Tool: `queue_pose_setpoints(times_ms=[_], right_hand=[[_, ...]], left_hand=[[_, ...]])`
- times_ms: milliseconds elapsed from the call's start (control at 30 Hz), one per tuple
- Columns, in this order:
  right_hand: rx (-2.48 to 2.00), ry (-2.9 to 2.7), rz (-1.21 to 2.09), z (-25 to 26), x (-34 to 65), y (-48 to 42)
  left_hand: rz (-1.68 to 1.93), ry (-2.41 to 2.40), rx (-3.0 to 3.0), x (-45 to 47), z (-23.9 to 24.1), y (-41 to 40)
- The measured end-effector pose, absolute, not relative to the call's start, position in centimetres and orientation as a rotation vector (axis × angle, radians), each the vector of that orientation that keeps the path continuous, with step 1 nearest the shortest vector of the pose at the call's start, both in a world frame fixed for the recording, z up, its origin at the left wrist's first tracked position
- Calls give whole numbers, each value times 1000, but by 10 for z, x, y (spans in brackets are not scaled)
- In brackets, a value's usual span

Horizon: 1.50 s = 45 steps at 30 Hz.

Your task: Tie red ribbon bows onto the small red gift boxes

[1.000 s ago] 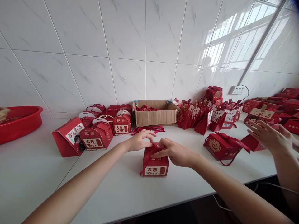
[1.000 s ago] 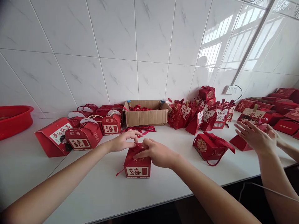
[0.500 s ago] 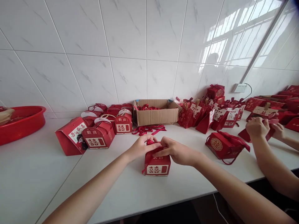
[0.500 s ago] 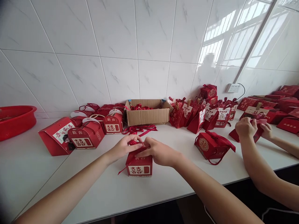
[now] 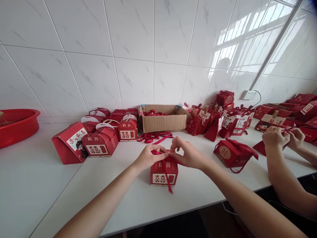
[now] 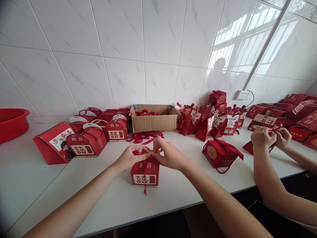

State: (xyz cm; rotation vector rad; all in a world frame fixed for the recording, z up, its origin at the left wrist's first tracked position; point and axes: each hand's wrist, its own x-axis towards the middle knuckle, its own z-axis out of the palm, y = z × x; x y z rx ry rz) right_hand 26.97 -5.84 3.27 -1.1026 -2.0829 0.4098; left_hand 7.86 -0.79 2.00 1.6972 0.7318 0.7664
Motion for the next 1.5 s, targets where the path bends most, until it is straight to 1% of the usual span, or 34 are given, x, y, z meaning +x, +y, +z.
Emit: queue_pose_setpoints(times_ms=[200,600,700,767,833,900,967,1033,1167,1367,1500], right_hand=[[-1101,-2049,504,36,270,-55],[-1197,-2095,379,47,278,-56],[-1312,-2067,342,51,277,-61],[-1492,-1991,327,53,281,-67],[-1708,-1922,452,52,286,-74],[-1830,-1895,747,48,289,-80],[-1782,-1886,1022,41,290,-87],[-1671,-1872,1102,33,286,-93],[-1570,-1770,1039,31,274,-104],[-1522,-1669,1062,34,248,-120],[-1603,-1709,885,20,231,-127]], left_hand=[[767,675,1675,78,16,-6],[748,715,1771,76,16,-10],[742,736,1763,77,17,-11],[742,756,1759,77,18,-12],[751,762,1778,77,19,-12],[759,763,1804,77,21,-12],[773,783,1828,77,21,-13],[803,812,1864,77,21,-13],[845,823,1923,76,19,-14],[896,814,1860,76,16,-13],[965,843,1849,77,13,-11]])
